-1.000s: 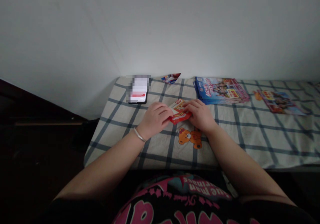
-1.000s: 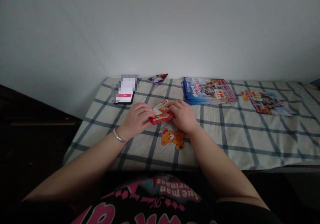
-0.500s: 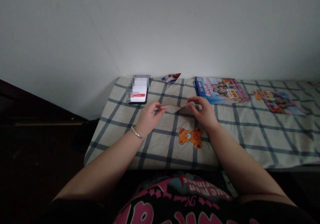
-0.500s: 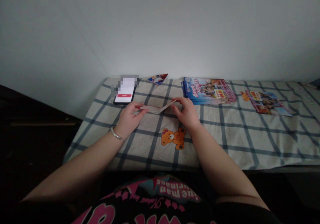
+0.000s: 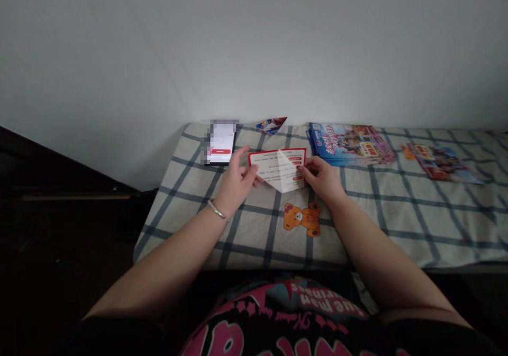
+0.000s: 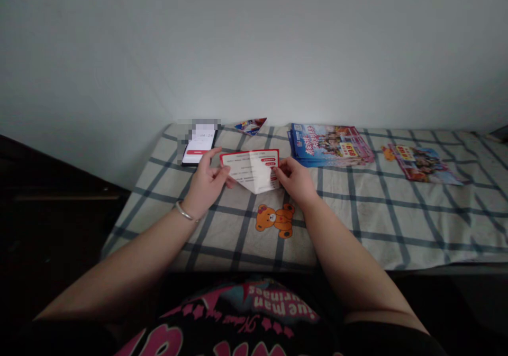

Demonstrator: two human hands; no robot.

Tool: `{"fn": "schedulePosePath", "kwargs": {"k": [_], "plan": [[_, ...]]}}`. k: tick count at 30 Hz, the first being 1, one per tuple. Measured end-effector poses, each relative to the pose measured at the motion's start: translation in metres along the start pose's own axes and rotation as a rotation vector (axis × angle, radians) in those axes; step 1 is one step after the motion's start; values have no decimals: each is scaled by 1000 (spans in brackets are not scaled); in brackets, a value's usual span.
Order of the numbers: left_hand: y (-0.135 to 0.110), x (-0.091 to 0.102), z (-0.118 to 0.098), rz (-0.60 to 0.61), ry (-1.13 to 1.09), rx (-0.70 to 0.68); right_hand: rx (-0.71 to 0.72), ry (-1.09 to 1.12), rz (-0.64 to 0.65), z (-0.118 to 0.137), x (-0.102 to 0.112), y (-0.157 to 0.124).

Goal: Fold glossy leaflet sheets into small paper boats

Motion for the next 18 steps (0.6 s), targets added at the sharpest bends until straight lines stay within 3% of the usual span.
{"fn": "schedulePosePath", "kwargs": {"k": [4, 8, 12, 18], "plan": [[-3, 2, -13, 75, 238, -65, -21, -188, -79, -3, 6, 2], [-1, -7, -35, 185, 497, -331, -24, -310, -68, -3, 5, 2], [-2, -25, -42, 332, 583, -554, 8, -346, -9, -1, 1, 1], [-9, -38, -36, 466, 650, -602, 68, -378, 18, 10, -1, -5]]}}
Point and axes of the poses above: each hand's wrist, its own y-axis towards the middle knuckle, its own x-axis out of the back of the hand, z = x × y, the point moved 7 cm from there along y, towards the middle knuckle, and after that the axes turned 11 degrees about -x, right-handed, at the moved point
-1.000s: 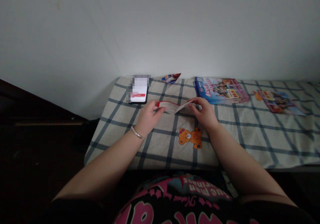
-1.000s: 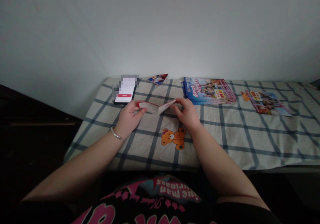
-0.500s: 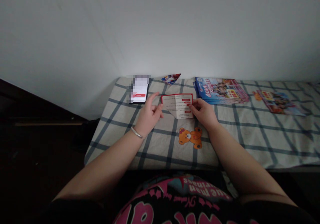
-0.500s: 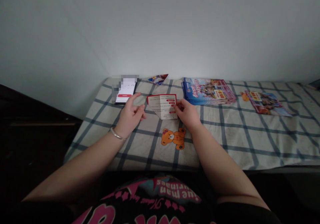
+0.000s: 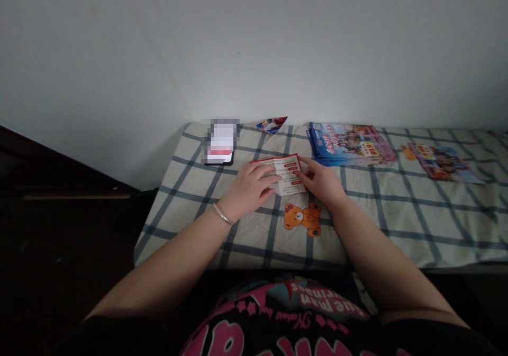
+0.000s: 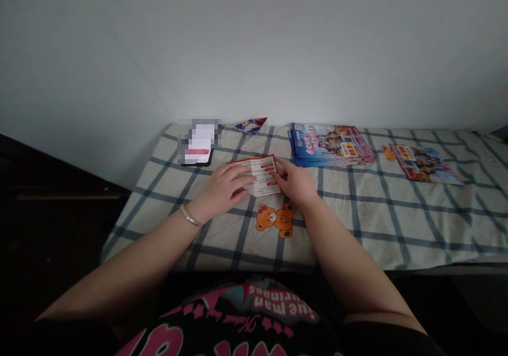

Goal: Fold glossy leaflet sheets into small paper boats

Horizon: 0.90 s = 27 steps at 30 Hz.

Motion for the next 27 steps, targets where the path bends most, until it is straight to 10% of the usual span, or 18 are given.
{"fn": "schedulePosePath", "kwargs": {"k": [27], "plan": [[-7, -4, 8, 70, 132, 189, 515, -170, -85, 29, 18, -18]]}}
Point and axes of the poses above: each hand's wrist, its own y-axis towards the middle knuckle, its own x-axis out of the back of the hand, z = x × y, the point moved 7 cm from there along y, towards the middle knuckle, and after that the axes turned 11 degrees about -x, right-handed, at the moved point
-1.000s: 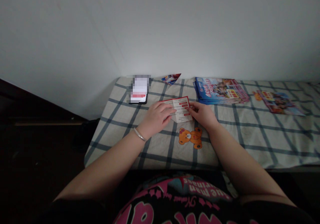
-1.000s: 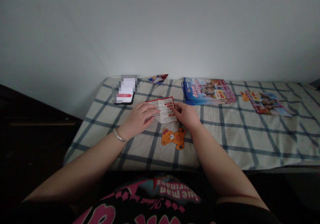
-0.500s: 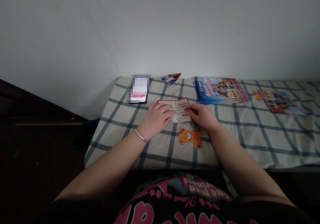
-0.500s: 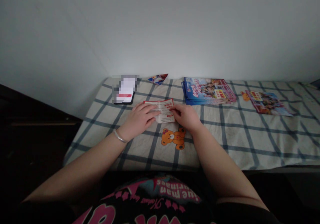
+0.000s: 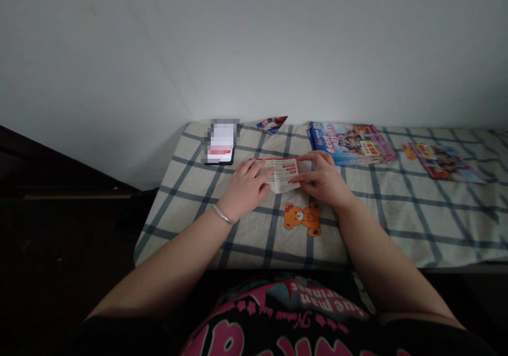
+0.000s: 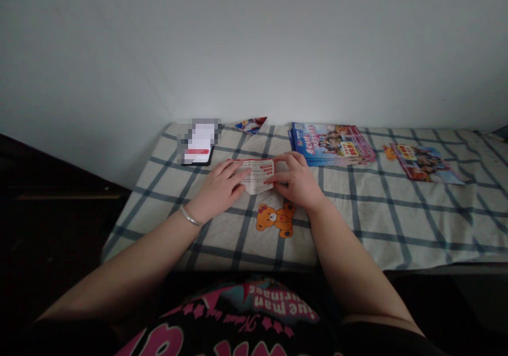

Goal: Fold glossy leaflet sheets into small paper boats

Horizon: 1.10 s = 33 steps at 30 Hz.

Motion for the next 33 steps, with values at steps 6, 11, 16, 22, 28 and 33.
{"fn": "schedulePosePath", "kwargs": {"k": [6, 11, 16, 22, 28, 33], "plan": [[-2, -3, 3, -5, -6, 45, 62, 13, 70, 1, -5, -2], [-2, -9, 0, 136, 4, 33, 85, 73, 105, 3, -6, -2], [-4, -12, -2, 201, 11, 3, 81, 187, 187, 7, -11, -1], [-3, -11, -4, 209, 5, 5, 39, 238, 143, 5, -12, 1], [-3, -12, -5, 212, 3, -3, -126, 204, 48, -3, -18, 8], [-4, -16, -3, 195, 1, 8, -201, -2, 61, 3, -29, 12]]}}
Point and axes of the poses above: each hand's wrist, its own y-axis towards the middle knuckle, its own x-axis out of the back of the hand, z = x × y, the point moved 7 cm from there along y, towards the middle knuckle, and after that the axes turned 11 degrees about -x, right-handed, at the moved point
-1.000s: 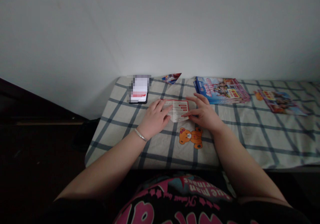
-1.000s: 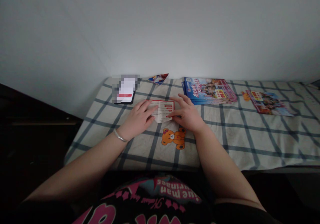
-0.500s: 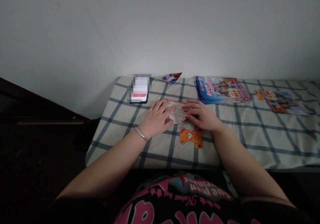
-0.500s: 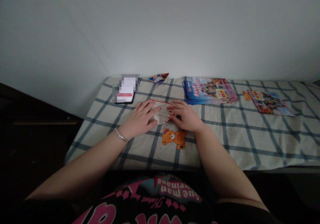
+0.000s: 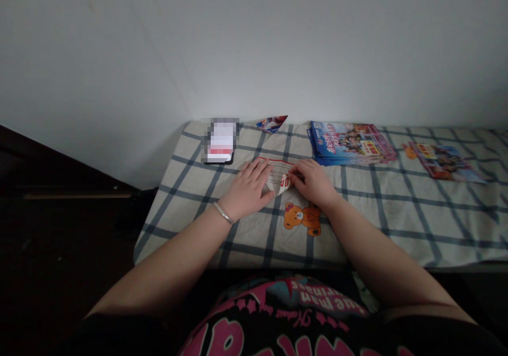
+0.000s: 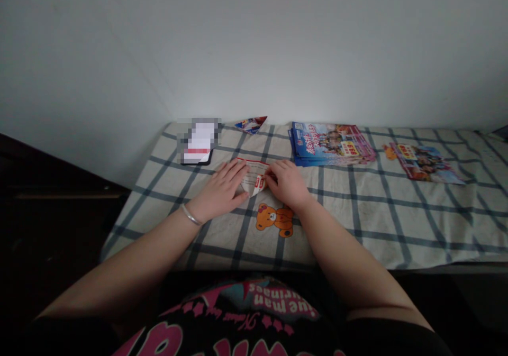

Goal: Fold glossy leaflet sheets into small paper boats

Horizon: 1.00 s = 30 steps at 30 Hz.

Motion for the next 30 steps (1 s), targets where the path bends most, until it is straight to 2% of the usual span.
{"fn": "schedulePosePath", "kwargs": {"k": [9, 18, 30], "plan": [[1, 2, -2, -43, 8, 18, -13, -246, -9, 10, -7, 2], [7, 5, -4, -54, -2, 89, -39, -225, -2, 7, -9, 5], [8, 6, -6, -63, 22, 97, -84, -276, -8, 8, -10, 4]]}}
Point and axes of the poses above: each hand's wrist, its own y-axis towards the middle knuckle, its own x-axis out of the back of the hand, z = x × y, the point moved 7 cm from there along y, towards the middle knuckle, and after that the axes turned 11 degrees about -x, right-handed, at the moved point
